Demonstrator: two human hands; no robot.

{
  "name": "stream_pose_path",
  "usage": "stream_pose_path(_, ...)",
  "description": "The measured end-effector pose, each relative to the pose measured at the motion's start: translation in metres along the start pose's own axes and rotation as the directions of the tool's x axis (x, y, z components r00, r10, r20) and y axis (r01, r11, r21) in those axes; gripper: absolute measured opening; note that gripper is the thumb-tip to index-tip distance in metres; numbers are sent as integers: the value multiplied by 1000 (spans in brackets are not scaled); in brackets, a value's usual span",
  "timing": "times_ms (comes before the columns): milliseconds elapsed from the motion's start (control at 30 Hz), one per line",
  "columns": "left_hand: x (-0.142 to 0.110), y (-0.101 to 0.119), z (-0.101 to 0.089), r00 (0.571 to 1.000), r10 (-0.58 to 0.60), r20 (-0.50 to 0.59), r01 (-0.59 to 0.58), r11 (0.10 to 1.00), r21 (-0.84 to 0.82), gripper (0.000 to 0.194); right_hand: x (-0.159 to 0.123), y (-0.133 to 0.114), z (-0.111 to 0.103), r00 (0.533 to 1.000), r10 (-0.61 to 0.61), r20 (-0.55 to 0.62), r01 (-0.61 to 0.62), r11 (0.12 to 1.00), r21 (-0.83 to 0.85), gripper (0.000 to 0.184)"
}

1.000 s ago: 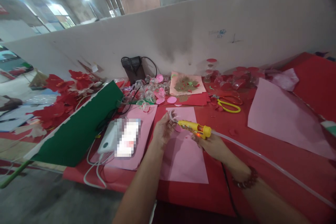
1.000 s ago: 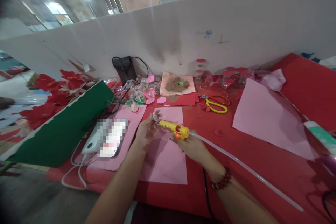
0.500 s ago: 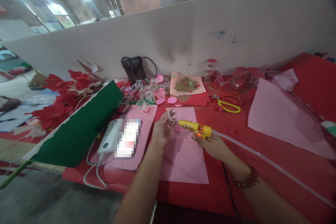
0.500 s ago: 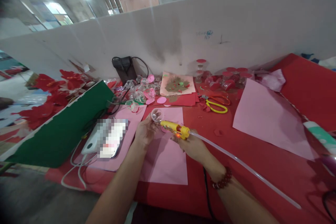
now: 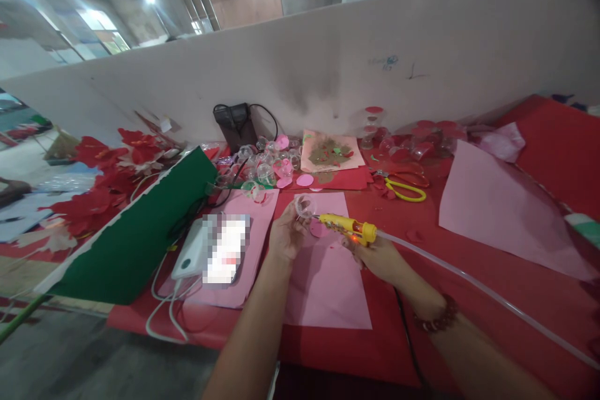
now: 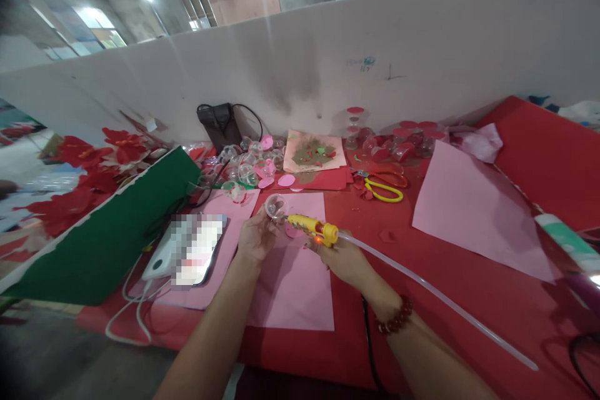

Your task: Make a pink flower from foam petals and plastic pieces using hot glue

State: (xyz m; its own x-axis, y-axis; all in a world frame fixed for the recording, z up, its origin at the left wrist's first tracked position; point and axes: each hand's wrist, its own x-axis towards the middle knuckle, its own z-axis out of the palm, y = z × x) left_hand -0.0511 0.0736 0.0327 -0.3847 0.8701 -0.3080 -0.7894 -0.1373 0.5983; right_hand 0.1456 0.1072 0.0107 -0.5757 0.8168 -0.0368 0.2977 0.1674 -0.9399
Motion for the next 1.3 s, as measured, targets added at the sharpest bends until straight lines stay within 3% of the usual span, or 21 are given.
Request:
stream_pose_path(333, 2, -1, -3, 1000, 18, 12, -18, 1000, 19, 19, 3, 2, -2, 1000, -31, 3, 31, 999, -23, 37)
stream_pose_path(700, 4, -2, -7, 998, 29, 64, -31, 999, 21, 21, -4, -16, 1, 1000, -13, 12, 13, 999, -30, 34)
stream_pose_path(1300, 6, -2, -10, 997, 17, 76, -17, 1000, -2, 24, 4, 1, -4, 1000, -21, -16, 20, 998, -67, 43)
